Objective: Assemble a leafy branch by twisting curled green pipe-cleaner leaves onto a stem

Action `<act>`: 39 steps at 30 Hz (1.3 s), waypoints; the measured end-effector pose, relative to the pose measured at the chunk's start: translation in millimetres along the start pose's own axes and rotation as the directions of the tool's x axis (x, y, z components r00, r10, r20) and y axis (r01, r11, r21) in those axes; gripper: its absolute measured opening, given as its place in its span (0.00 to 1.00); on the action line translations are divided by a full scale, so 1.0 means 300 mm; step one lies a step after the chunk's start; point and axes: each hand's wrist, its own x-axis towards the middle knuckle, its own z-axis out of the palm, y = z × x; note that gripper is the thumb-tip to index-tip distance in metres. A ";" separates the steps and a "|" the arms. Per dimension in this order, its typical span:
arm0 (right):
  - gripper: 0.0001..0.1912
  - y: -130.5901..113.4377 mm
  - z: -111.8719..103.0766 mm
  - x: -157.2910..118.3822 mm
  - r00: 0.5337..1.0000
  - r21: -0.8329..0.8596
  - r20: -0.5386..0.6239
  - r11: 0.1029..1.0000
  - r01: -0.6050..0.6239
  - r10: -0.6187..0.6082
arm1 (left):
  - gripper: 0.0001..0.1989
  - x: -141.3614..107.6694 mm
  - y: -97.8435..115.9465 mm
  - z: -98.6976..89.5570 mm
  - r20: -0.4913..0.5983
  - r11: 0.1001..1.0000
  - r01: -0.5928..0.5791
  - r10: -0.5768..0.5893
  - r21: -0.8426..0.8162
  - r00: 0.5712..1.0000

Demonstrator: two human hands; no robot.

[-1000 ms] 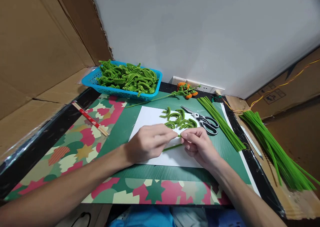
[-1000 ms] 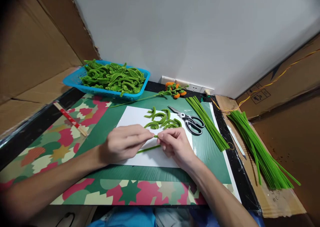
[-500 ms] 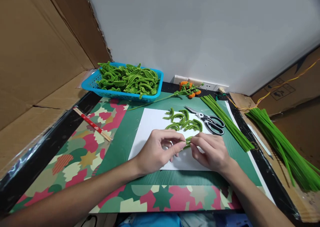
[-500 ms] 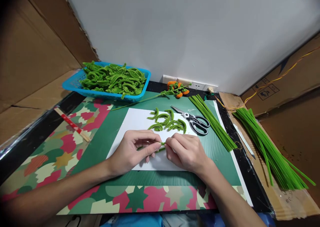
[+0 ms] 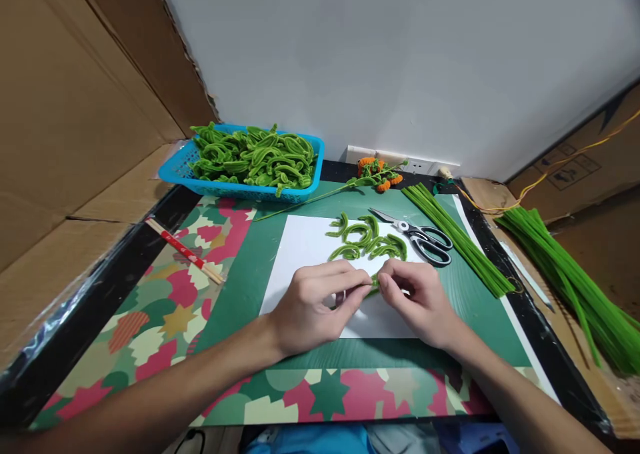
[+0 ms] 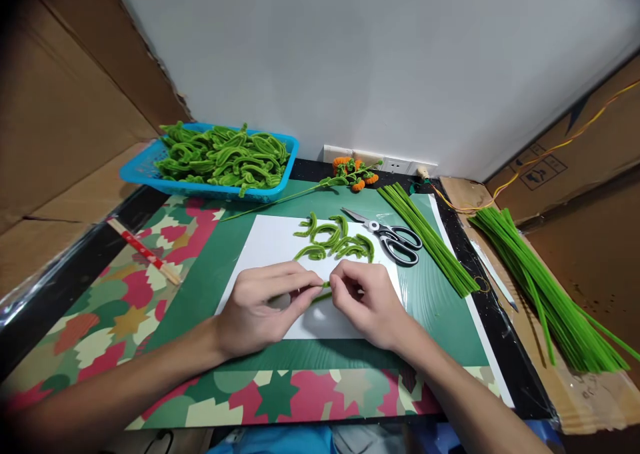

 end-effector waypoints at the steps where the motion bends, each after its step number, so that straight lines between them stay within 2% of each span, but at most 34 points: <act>1: 0.13 -0.002 -0.006 -0.001 0.997 -0.090 -0.004 0.993 0.072 -0.072 | 0.06 0.002 0.007 0.001 0.016 0.994 0.090 -0.089 -0.057 0.996; 2: 0.12 -0.002 -0.012 -0.002 0.990 -0.164 -0.006 0.976 0.141 -0.144 | 0.06 0.005 0.015 0.001 0.039 0.976 0.183 -0.180 -0.121 0.983; 4: 0.09 0.000 -0.017 -0.004 0.965 -0.248 -0.008 0.935 0.253 -0.263 | 0.06 0.011 0.025 0.002 0.110 0.893 0.365 -0.348 -0.265 0.931; 7: 0.08 0.013 -0.013 0.000 0.938 -0.289 0.015 0.897 0.336 -0.346 | 0.07 0.015 0.027 0.006 0.264 0.674 0.579 -0.519 -0.459 0.813; 9: 0.09 0.019 -0.009 0.004 0.937 -0.286 0.034 0.895 0.342 -0.348 | 0.09 0.017 0.024 0.009 0.345 0.545 0.655 -0.568 -0.524 0.748; 10: 0.10 0.019 -0.006 0.006 0.943 -0.275 0.030 0.904 0.328 -0.333 | 0.10 0.018 0.022 0.011 0.362 0.508 0.673 -0.581 -0.538 0.729; 12: 0.11 0.012 0.000 0.010 0.961 -0.226 -0.006 0.937 0.268 -0.276 | 0.10 0.018 0.023 0.013 0.349 0.505 0.677 -0.598 -0.534 0.722; 13: 0.12 0.005 0.004 0.012 0.972 -0.184 -0.030 0.957 0.222 -0.231 | 0.10 0.019 0.025 0.012 0.316 0.545 0.661 -0.597 -0.515 0.738; 15: 0.15 -0.009 0.014 0.017 0.992 -0.053 -0.070 0.993 0.105 -0.108 | 0.07 0.018 0.027 0.007 0.210 0.706 0.570 -0.535 -0.421 0.818; 17: 0.18 -0.018 0.027 0.025 0.997 0.137 -0.068 0.990 -0.016 0.026 | 0.04 0.015 0.024 -0.002 0.097 0.896 0.379 -0.366 -0.232 0.925; 19: 0.21 -0.017 0.039 0.034 0.991 0.315 -0.029 0.942 -0.112 0.128 | 0.06 0.009 0.013 -0.015 0.045 0.988 0.151 -0.150 -0.020 0.988; 21: 0.25 -0.011 0.048 0.043 0.978 0.435 0.042 0.877 -0.204 0.206 | 0.11 0.002 -0.004 -0.027 0.054 0.991 -0.043 0.037 0.127 0.998; 23: 0.28 -0.005 0.050 0.049 0.959 0.488 0.113 0.826 -0.282 0.261 | 0.16 -0.002 -0.021 -0.034 0.080 0.942 -0.229 0.215 0.244 0.973; 25: 0.29 -0.002 0.046 0.051 0.961 0.448 0.090 0.851 -0.273 0.261 | 0.17 0.000 -0.031 -0.034 0.092 0.917 -0.268 0.252 0.295 0.963; 26: 0.28 -0.001 0.043 0.050 0.972 0.376 0.033 0.899 -0.226 0.231 | 0.15 0.003 -0.033 -0.032 0.071 0.930 -0.223 0.211 0.292 0.975; 28: 0.23 0.002 0.035 0.046 0.992 0.132 -0.097 0.989 -0.073 0.086 | 0.11 0.010 -0.031 -0.023 0.014 0.975 -0.044 0.042 0.220 0.999; 30: 0.17 0.013 0.029 0.042 0.984 -0.113 -0.149 0.990 0.083 -0.099 | 0.07 0.017 -0.024 -0.014 -0.013 0.983 0.144 -0.144 0.115 0.990; 32: 0.15 0.029 0.025 0.041 0.961 -0.248 -0.148 0.949 0.193 -0.234 | 0.06 0.021 -0.019 -0.009 0.002 0.965 0.259 -0.259 0.040 0.966; 35: 0.12 0.053 0.022 0.045 0.934 -0.339 -0.142 0.903 0.265 -0.328 | 0.06 0.021 -0.021 -0.009 0.055 0.923 0.382 -0.380 -0.035 0.923; 39: 0.08 0.063 0.027 0.051 0.925 -0.449 -0.088 0.844 0.293 -0.368 | 0.12 0.019 -0.046 -0.015 0.138 0.788 0.588 -0.572 -0.182 0.809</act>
